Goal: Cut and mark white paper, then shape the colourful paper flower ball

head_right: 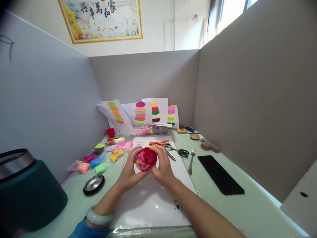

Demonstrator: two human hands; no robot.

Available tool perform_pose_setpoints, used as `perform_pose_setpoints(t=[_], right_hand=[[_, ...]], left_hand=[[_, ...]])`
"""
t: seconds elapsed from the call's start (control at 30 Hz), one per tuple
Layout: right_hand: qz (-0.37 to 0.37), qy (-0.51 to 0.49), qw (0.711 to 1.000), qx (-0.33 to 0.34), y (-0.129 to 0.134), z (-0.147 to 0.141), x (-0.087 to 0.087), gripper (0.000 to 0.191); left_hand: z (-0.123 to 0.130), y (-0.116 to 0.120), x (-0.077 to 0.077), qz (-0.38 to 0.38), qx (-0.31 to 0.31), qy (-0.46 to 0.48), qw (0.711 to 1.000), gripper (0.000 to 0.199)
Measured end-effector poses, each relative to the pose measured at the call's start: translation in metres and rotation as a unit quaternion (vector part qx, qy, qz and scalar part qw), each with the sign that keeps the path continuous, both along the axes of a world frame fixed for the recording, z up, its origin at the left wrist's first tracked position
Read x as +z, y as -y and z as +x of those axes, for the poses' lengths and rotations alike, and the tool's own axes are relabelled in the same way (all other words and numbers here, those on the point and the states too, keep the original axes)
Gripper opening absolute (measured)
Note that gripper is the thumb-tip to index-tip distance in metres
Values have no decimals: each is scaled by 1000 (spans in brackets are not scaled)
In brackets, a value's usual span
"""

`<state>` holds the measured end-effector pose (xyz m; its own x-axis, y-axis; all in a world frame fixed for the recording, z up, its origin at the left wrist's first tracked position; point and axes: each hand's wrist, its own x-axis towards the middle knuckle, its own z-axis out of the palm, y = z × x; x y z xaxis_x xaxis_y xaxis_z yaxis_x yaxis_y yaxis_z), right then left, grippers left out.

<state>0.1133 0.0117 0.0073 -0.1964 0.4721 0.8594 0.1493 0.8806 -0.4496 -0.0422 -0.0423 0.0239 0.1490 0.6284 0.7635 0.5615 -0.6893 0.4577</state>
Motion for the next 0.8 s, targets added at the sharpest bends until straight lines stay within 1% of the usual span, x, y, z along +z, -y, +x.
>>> perform_pose_setpoints(t=[0.1, 0.2, 0.3, 0.33, 0.4, 0.53, 0.67, 0.8], right_hand=[[35, 4, 999, 6, 3, 3, 6, 49], [69, 24, 997, 24, 5, 6, 10, 55], [99, 49, 994, -1, 7, 9, 11, 63], [105, 56, 993, -13, 8, 9, 10, 64], [116, 61, 991, -32, 9, 11, 9, 62], [150, 49, 986, -46, 13, 12, 9, 54], [193, 43, 978, -61, 16, 11, 11, 50], [232, 23, 968, -97, 17, 12, 10, 53]], left_hand=[[-1, 2, 1, 32, -4, -7, 999, 64], [-3, 3, 0, 53, -1, -25, 998, 65], [-4, 6, -2, 46, 27, -52, 997, 75], [-4, 7, -2, 43, 35, -60, 997, 76], [-3, 8, -2, 53, 41, -71, 995, 69], [-2, 10, 0, 119, 36, -90, 988, 53], [-1, 12, 3, 186, 64, -122, 973, 48], [0, 14, 3, 241, 97, -122, 958, 45]])
